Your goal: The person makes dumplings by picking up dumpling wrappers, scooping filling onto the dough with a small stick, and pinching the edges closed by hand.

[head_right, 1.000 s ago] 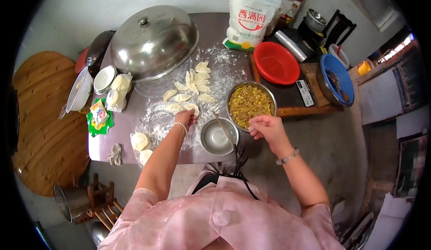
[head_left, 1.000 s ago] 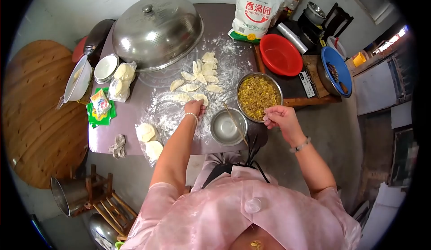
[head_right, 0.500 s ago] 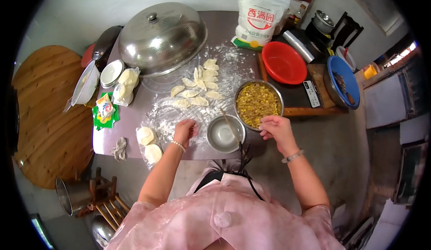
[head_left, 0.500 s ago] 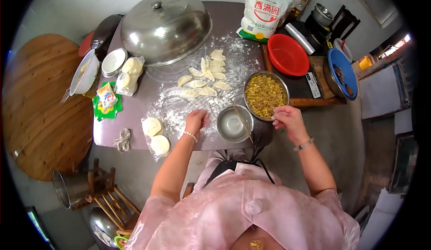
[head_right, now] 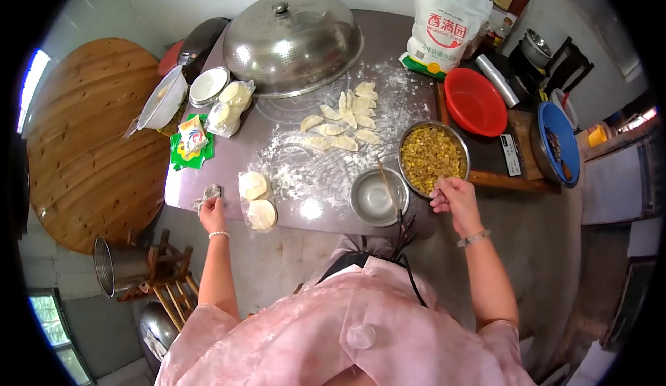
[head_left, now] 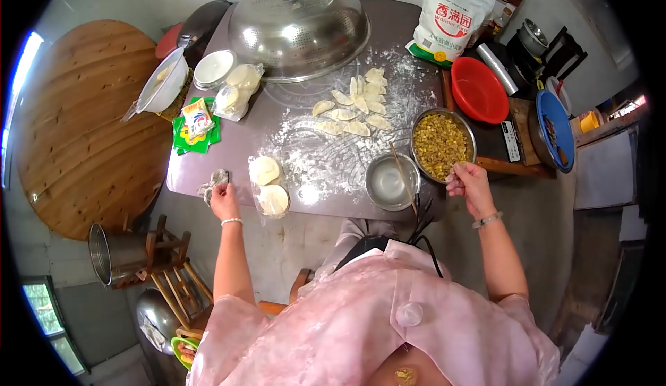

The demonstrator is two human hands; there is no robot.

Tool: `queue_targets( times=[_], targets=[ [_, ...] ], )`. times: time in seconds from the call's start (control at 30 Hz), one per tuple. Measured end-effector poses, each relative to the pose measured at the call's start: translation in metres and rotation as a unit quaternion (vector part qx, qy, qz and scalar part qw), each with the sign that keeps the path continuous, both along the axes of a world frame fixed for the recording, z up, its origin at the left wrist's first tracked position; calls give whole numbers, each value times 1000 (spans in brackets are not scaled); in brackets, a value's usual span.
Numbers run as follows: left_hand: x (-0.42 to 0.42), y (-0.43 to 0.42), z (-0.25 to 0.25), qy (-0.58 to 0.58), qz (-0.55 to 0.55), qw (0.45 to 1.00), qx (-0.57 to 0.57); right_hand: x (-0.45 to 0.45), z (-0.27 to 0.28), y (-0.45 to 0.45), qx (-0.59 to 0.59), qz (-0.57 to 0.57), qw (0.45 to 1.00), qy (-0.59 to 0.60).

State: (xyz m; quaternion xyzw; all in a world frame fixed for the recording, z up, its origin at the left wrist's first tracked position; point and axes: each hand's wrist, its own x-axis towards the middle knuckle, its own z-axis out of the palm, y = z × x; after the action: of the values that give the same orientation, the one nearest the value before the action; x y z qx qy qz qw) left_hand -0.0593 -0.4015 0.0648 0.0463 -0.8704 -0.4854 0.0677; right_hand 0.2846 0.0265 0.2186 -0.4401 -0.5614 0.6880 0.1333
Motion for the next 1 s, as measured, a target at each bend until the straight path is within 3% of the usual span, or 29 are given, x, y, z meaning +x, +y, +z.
queue_targets(
  times=[0.13,0.27,0.3,0.4,0.57,0.97,1.0],
  targets=[
    [12,4,10,19,-81,991,-102,2,-5,-4,5,-2,1000,-12],
    [15,2,13,-28,-4,987,-161,5,-4,-4,8,5,1000,-18],
    [11,-3,19,-115,-2,978,-172,7,-4,-3,16,10,1000,-20],
    [-16,-36,-16,112,-12,941,-320,9,-4,-1,21,8,999,-34],
    [-41,-41,-16,-94,-110,908,-394,10,2,-5,16,18,999,-38],
    [-74,-12,9,-153,-47,921,-355,16,9,0,24,8,998,-51],
    [-74,-10,3,-72,-41,926,-369,16,8,0,23,8,998,-55]
  ],
)
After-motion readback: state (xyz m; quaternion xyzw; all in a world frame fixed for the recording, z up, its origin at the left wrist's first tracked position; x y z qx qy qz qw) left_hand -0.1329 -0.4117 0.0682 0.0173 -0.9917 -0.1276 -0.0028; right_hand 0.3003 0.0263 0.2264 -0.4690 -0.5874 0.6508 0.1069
